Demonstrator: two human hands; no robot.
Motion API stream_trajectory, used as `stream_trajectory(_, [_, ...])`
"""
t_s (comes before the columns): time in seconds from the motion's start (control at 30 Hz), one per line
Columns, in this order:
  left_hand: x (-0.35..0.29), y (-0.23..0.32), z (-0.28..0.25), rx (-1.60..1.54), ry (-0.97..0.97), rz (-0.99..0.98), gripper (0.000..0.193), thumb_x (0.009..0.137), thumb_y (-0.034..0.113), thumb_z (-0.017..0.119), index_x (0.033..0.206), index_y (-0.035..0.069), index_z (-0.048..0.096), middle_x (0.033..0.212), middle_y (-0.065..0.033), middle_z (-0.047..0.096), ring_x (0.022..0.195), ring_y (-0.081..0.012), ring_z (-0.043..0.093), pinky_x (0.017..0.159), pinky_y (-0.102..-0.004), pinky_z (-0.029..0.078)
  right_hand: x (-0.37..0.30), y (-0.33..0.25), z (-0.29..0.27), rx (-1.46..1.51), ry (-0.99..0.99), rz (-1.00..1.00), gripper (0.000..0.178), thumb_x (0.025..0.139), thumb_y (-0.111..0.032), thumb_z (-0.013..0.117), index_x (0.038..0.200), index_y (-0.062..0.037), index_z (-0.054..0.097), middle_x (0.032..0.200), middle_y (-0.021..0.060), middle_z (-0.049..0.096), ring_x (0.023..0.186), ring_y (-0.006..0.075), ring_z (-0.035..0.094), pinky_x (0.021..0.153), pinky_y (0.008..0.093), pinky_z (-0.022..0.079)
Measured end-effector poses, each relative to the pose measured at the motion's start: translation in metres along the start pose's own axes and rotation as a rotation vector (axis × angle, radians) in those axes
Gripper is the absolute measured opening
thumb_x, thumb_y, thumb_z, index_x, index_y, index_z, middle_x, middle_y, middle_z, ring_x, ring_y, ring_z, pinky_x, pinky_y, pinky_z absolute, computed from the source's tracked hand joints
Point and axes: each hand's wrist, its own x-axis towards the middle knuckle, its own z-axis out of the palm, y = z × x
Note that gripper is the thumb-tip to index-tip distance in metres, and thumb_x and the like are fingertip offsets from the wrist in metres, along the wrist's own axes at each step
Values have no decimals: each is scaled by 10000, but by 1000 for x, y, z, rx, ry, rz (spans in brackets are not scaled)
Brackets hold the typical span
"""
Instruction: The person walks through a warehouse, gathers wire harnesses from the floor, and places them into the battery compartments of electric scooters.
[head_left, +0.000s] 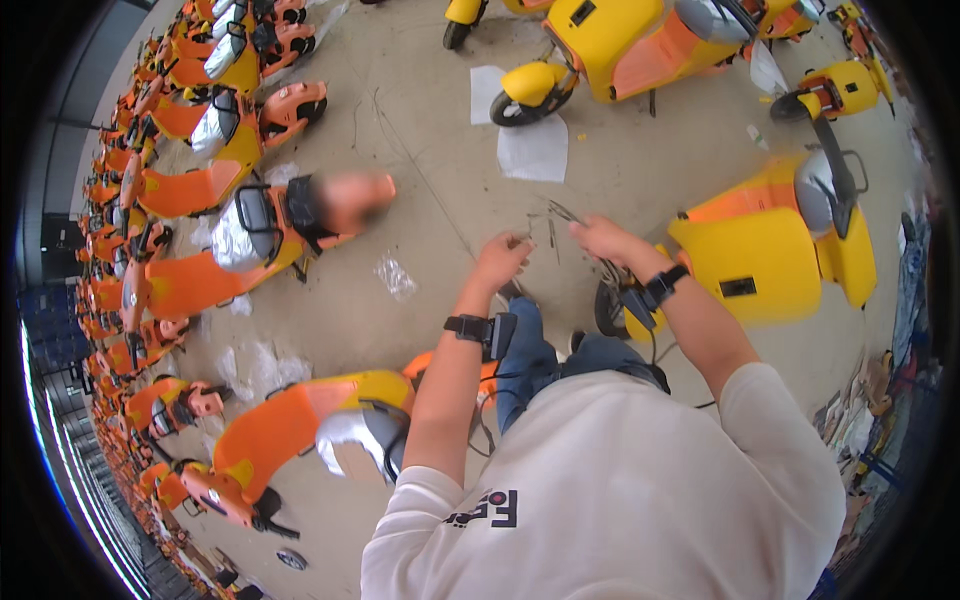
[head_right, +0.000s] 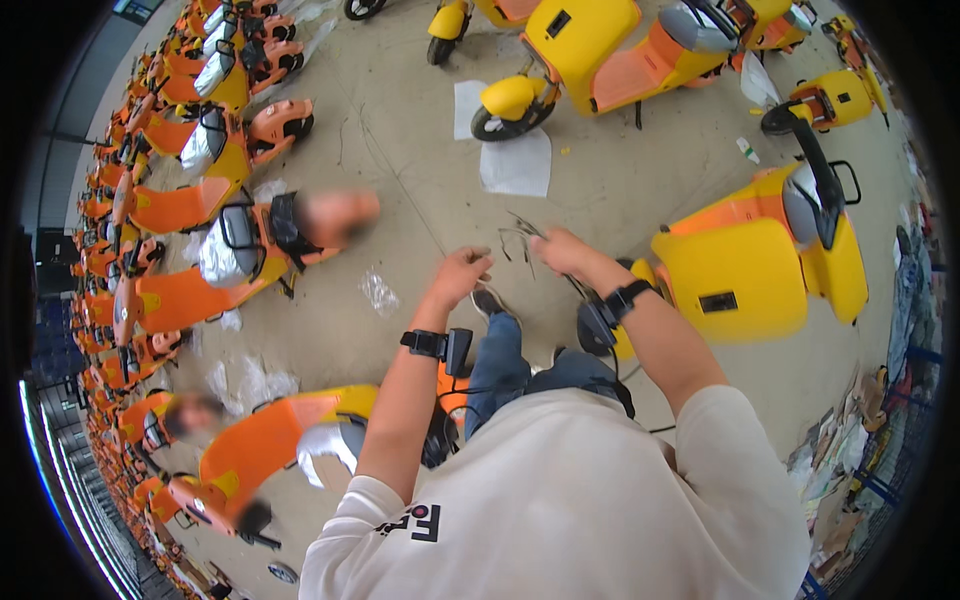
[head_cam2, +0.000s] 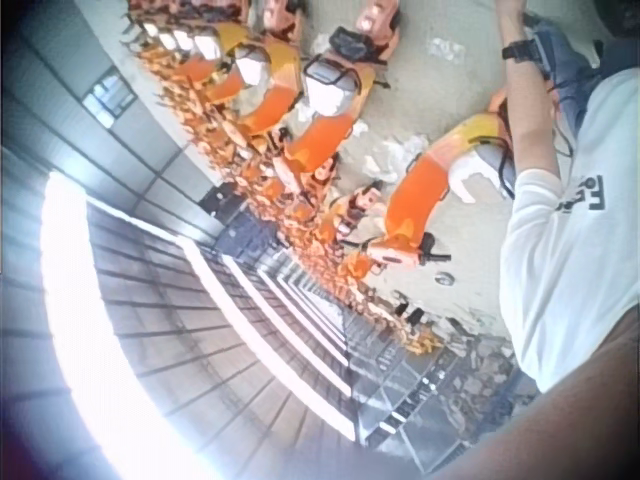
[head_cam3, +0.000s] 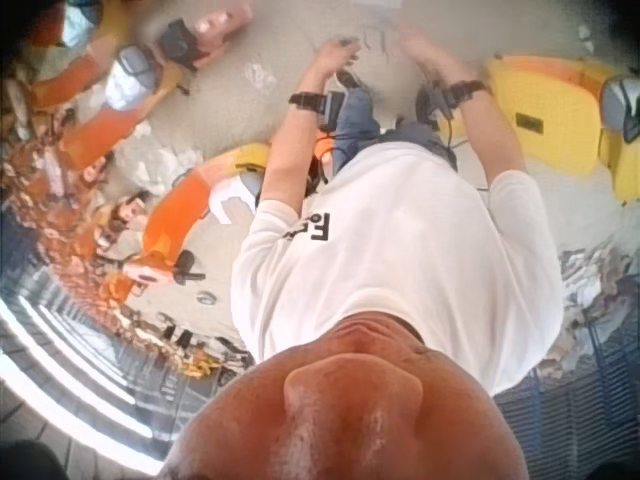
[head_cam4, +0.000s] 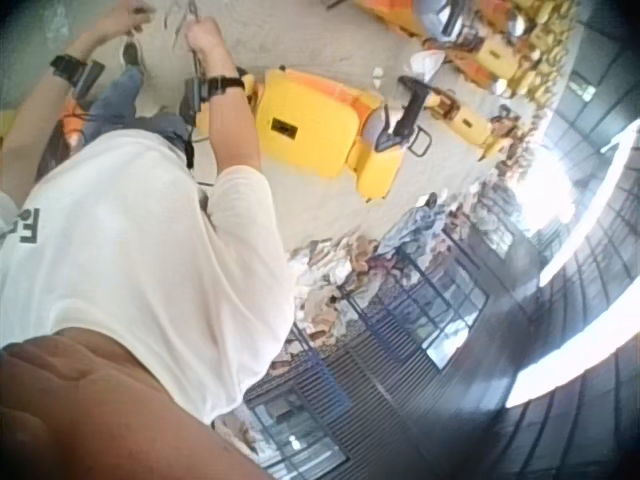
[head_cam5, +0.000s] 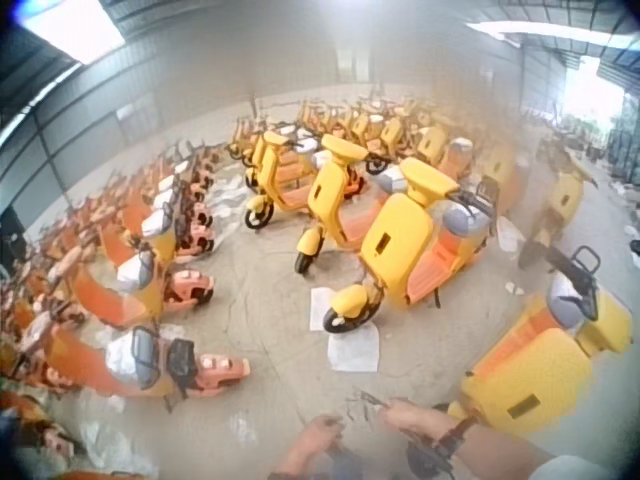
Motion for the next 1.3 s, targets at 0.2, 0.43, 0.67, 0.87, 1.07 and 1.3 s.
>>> stream_trajectory(0.2, [91, 16, -11, -368, -289, -178, 530, 832, 462, 509, 1093, 1, 524, 1023, -111, 567, 915, -216, 548, 811, -357, 426, 79, 4, -4, 44, 141, -22, 355, 874, -332, 441, 890, 20, 485, 746, 153, 548, 640, 244, 526, 597, 353, 432])
stream_trajectory(0.43, [164, 19, -37, -748, -221, -281, 356, 868, 349, 491, 1003, 22, 541, 955, -109, 579, 861, -230, 550, 820, -340, 420, 151, -56, 23, -91, 139, -92, 353, 866, -291, 432, 999, 29, 497, 987, 246, 549, 897, 387, 534, 769, 415, 426])
stream_trajectory(0.67, [205, -13, -95, -1061, 250, -233, 231, 900, 284, 437, 887, 58, 486, 694, -25, 479, 668, -188, 484, 710, -369, 410, 262, 10, -25, 463, -57, 183, 307, 841, -288, 500, 931, 0, 556, 860, 131, 584, 759, 204, 573, 648, 305, 465])
stream_trajectory(0.87, [240, -28, -146, -910, 638, -260, 232, 894, 314, 451, 857, 87, 478, 594, 14, 367, 545, -124, 371, 599, -312, 383, 437, 197, -49, -689, 93, 266, 325, 778, -212, 515, 1009, 12, 558, 929, 178, 609, 869, 291, 584, 719, 345, 479])
stream_trajectory(1.07, [287, -57, -151, -913, 665, -187, 247, 924, 302, 375, 861, 82, 469, 541, 40, 312, 451, -73, 305, 475, -243, 335, 531, 355, -76, -448, 198, 482, 337, 765, -191, 565, 1022, 26, 533, 1025, 204, 568, 952, 308, 550, 789, 365, 460])
stream_trajectory(1.3, [323, -102, -152, -886, 559, -162, 234, 950, 237, 298, 885, 44, 414, 529, 19, 317, 408, -70, 279, 428, -225, 318, 600, 393, -43, -658, 500, 357, 404, 771, -214, 579, 1074, 24, 457, 1036, 193, 540, 946, 351, 525, 829, 400, 429])
